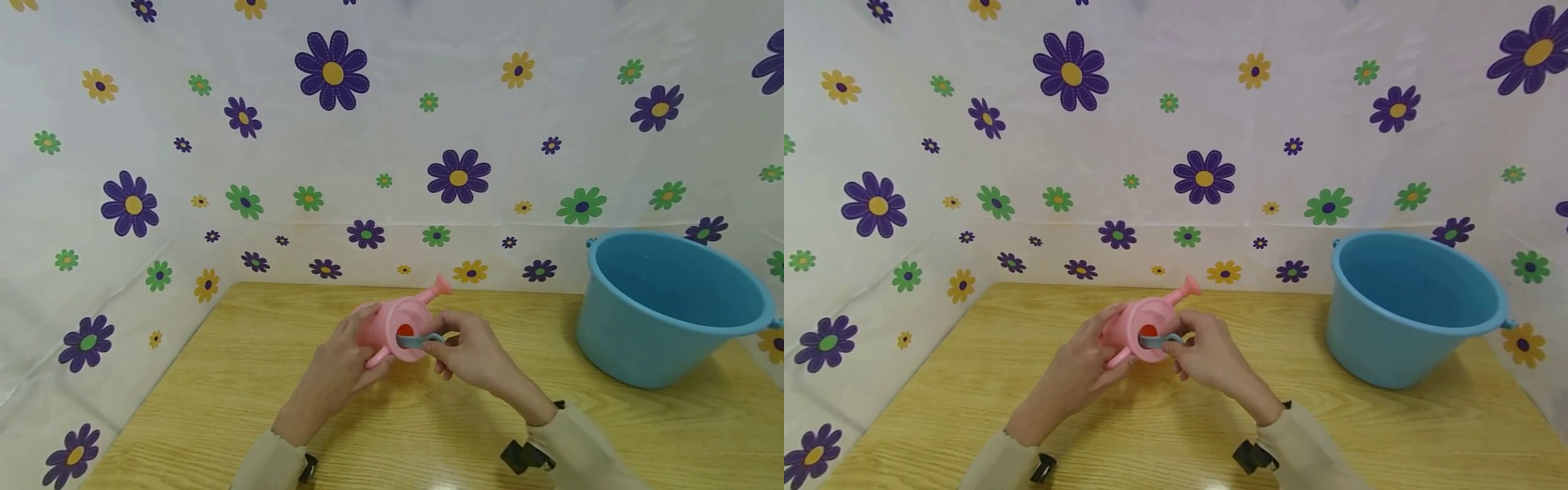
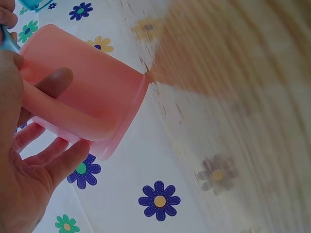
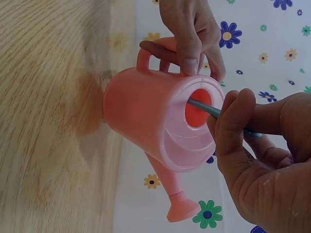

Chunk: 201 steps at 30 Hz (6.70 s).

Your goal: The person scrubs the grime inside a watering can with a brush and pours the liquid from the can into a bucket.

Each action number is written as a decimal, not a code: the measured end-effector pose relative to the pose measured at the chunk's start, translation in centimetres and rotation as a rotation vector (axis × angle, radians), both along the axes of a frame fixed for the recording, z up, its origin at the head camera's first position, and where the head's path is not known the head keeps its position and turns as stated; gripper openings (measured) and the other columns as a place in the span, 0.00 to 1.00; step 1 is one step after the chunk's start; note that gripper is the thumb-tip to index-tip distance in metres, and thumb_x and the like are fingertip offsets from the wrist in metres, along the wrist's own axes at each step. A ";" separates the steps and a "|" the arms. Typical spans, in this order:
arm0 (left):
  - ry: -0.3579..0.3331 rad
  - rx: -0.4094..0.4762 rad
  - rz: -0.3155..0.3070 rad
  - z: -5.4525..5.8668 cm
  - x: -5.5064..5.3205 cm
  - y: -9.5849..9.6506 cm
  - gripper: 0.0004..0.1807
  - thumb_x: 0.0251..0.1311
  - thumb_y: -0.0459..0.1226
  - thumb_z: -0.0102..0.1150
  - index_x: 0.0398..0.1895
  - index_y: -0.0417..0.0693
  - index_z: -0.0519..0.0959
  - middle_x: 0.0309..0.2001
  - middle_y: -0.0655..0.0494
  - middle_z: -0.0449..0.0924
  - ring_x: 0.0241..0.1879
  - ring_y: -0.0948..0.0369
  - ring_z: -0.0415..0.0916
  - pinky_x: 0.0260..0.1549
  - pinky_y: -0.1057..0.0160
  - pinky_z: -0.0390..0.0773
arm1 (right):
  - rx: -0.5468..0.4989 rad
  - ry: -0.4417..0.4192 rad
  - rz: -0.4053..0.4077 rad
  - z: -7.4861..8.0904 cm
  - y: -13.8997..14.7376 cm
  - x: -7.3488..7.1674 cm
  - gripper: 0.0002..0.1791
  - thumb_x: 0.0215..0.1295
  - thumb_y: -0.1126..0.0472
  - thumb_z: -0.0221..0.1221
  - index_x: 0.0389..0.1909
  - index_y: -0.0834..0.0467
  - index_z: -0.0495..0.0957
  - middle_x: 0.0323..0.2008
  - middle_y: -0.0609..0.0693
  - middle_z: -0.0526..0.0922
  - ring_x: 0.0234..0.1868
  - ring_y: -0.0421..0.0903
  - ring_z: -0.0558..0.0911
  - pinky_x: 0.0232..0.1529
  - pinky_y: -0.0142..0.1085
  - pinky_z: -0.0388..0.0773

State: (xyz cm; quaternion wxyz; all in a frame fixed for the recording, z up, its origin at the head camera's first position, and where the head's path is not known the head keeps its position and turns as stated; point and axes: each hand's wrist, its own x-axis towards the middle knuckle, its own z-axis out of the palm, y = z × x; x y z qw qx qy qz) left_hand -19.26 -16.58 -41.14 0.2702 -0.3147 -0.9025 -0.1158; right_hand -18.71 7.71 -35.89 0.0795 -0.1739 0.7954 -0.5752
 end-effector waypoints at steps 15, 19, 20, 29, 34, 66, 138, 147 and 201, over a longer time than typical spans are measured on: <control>0.006 -0.002 0.000 0.0 0.0 0.0 0.25 0.66 0.51 0.64 0.13 0.47 0.79 0.69 0.47 0.68 0.66 0.48 0.73 0.36 0.59 0.90 | 0.007 0.017 0.004 -0.8 -0.7 -0.6 0.05 0.67 0.71 0.61 0.42 0.64 0.80 0.32 0.59 0.81 0.19 0.44 0.79 0.21 0.35 0.83; -0.005 0.000 0.001 -0.1 0.0 0.0 0.25 0.65 0.51 0.64 0.14 0.47 0.79 0.69 0.47 0.68 0.67 0.48 0.73 0.38 0.58 0.90 | 0.014 0.025 -0.001 -1.1 -1.0 -0.6 0.05 0.67 0.71 0.61 0.42 0.63 0.80 0.32 0.60 0.81 0.19 0.43 0.79 0.21 0.35 0.83; -0.008 0.000 0.001 -0.1 0.0 0.0 0.25 0.65 0.51 0.64 0.14 0.47 0.79 0.69 0.48 0.67 0.67 0.48 0.72 0.38 0.58 0.90 | 0.017 0.024 -0.002 -1.1 -1.0 -0.6 0.05 0.67 0.71 0.61 0.42 0.63 0.80 0.33 0.61 0.81 0.19 0.44 0.79 0.21 0.35 0.83; -0.011 0.005 0.000 -0.1 -0.1 0.1 0.24 0.65 0.49 0.64 0.14 0.47 0.79 0.69 0.48 0.67 0.66 0.48 0.73 0.37 0.59 0.90 | 0.022 0.016 -0.014 -1.2 -1.2 -0.6 0.05 0.67 0.72 0.61 0.41 0.63 0.80 0.34 0.64 0.82 0.19 0.43 0.78 0.21 0.34 0.82; -0.003 -0.004 0.002 -0.1 0.0 0.1 0.23 0.64 0.49 0.64 0.14 0.47 0.79 0.69 0.47 0.68 0.66 0.48 0.73 0.37 0.60 0.90 | 0.018 0.023 -0.006 -1.1 -1.1 -0.4 0.04 0.67 0.71 0.62 0.41 0.63 0.81 0.31 0.59 0.81 0.19 0.43 0.78 0.21 0.34 0.82; -0.016 -0.014 0.014 0.1 0.1 0.0 0.23 0.65 0.49 0.65 0.15 0.47 0.79 0.69 0.47 0.67 0.68 0.49 0.72 0.40 0.59 0.90 | 0.069 0.035 -0.023 0.8 0.8 0.8 0.05 0.66 0.69 0.64 0.42 0.61 0.82 0.31 0.55 0.82 0.19 0.44 0.79 0.21 0.37 0.84; -0.008 -0.015 0.012 0.0 0.1 0.0 0.24 0.65 0.49 0.65 0.14 0.48 0.78 0.69 0.47 0.68 0.68 0.50 0.71 0.41 0.59 0.89 | 0.144 0.106 -0.025 -0.4 -0.5 -0.5 0.04 0.67 0.68 0.64 0.40 0.59 0.84 0.34 0.56 0.85 0.18 0.41 0.79 0.21 0.33 0.80; -0.017 -0.019 0.019 0.2 0.2 0.1 0.23 0.65 0.50 0.65 0.14 0.48 0.78 0.69 0.47 0.68 0.68 0.49 0.71 0.39 0.60 0.90 | 0.149 0.152 -0.006 0.4 0.7 -0.1 0.03 0.67 0.67 0.64 0.39 0.59 0.85 0.26 0.51 0.83 0.17 0.43 0.79 0.19 0.32 0.81; -0.008 0.004 0.008 -0.1 0.0 0.1 0.24 0.65 0.48 0.62 0.12 0.48 0.77 0.69 0.50 0.68 0.68 0.51 0.71 0.34 0.60 0.89 | 0.307 0.437 0.103 -0.4 -0.4 -1.8 0.07 0.63 0.72 0.65 0.37 0.57 0.85 0.36 0.50 0.89 0.20 0.36 0.71 0.22 0.26 0.71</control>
